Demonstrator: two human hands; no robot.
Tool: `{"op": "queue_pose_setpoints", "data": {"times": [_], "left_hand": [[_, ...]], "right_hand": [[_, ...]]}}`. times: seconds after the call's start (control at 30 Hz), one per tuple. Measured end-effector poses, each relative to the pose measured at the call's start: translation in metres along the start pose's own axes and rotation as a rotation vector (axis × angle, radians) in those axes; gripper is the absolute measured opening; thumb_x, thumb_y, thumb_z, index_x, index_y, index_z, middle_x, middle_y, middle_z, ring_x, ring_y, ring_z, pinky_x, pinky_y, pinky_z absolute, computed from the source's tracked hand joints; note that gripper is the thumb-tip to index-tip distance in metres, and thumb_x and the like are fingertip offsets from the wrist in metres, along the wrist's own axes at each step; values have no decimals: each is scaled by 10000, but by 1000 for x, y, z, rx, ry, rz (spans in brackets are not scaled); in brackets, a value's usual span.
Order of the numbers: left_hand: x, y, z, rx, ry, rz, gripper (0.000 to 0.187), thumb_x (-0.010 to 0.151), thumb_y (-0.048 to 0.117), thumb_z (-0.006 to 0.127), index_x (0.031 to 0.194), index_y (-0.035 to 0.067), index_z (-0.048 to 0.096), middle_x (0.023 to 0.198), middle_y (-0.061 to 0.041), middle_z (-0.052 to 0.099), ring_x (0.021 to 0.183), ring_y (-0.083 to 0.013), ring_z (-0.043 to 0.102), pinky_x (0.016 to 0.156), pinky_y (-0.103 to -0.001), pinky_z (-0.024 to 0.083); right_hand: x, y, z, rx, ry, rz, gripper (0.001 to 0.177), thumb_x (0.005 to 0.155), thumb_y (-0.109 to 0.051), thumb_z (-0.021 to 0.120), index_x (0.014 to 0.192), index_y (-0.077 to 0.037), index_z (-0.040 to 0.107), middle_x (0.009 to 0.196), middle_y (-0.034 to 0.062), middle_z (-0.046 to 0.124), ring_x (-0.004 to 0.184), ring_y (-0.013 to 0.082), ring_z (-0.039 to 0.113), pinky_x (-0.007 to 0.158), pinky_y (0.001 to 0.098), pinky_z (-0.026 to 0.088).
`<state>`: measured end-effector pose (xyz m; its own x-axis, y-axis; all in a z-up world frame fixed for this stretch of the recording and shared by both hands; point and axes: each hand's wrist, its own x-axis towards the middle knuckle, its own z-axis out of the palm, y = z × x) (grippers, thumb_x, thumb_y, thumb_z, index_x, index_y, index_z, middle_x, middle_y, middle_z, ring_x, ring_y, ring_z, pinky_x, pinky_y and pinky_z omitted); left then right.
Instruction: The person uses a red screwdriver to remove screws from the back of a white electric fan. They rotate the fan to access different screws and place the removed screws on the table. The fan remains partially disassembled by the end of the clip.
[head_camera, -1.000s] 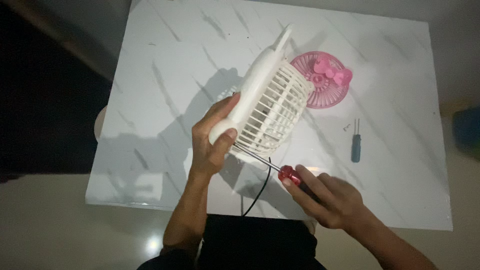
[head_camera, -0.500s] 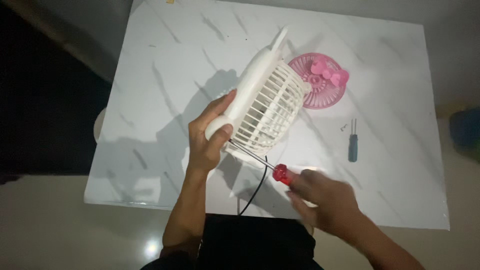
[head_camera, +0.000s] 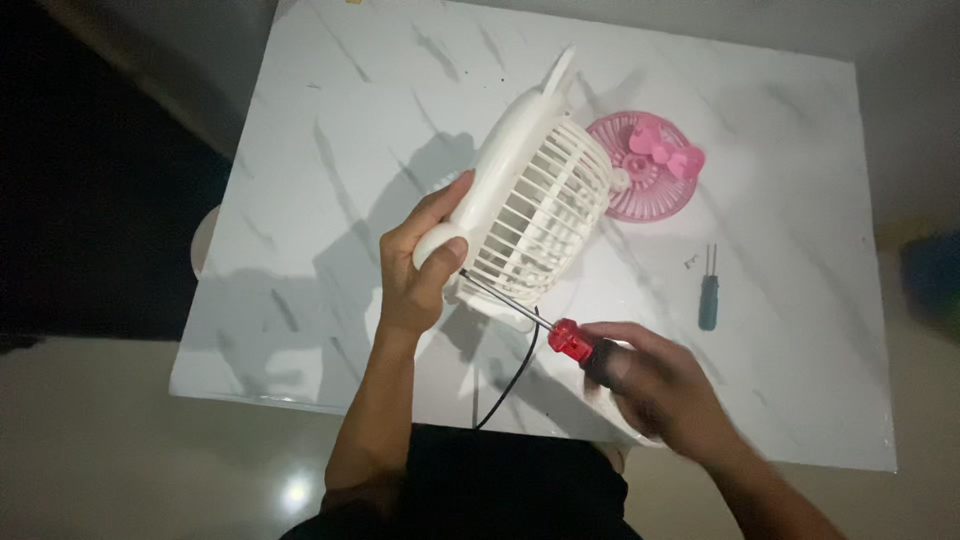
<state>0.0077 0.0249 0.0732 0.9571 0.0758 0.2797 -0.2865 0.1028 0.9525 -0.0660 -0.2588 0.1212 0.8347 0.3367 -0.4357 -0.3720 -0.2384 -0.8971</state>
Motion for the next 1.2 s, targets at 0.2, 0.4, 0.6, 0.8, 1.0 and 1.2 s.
{"op": "queue_pose_setpoints", "data": {"times": [0.2,0.4,0.6,0.8,1.0,1.2], "left_hand": [[1,2,6,62,19,24,611,820,220,620,1390,2,604,1360,-188,664,1146,-219,694,986,-353,584],[-3,9,2,35,-18,10,624,833,169,579,1427,-21,598,1407,-208,648,1193,-276,655,1022,-361,532],[-1,7,9,18,33,-10,637,769,163,587,1389,16,613,1380,-177,664,1128,-248,698,961,-342,584],[-2,5,-1,22,38,55,615,853,160,571,1443,-12,607,1370,-206,682,1197,-247,647,1079,-351,510],[2,2,-2,-12,117,36,626,807,200,607,1408,24,596,1322,-159,690,1187,-213,680,1063,-356,549],[2,6,-8,-73,107,-36,637,826,185,569,1433,-4,613,1313,-197,706,1201,-237,661,1107,-367,493]], "right_hand": [[-9,16,11,-698,270,-786,493,889,-226,712,1331,-34,608,944,201,720,513,96,543,366,229,382],[-4,4,-1,688,-198,-146,510,942,-217,736,1373,-7,560,1010,233,696,595,113,580,434,235,425],[-13,1,-2,-392,134,-544,569,844,-163,777,1324,-18,506,1157,145,622,970,123,700,761,248,645],[2,-9,-20,332,-44,-236,530,818,-76,762,1286,8,528,1036,165,654,654,136,592,468,242,471],[10,-16,-6,483,-15,-82,448,943,-281,678,1292,-35,546,753,160,719,450,84,572,296,216,372],[2,-13,4,18,306,-491,443,887,-91,712,1245,-15,462,1015,198,639,737,152,665,469,256,530]]}}
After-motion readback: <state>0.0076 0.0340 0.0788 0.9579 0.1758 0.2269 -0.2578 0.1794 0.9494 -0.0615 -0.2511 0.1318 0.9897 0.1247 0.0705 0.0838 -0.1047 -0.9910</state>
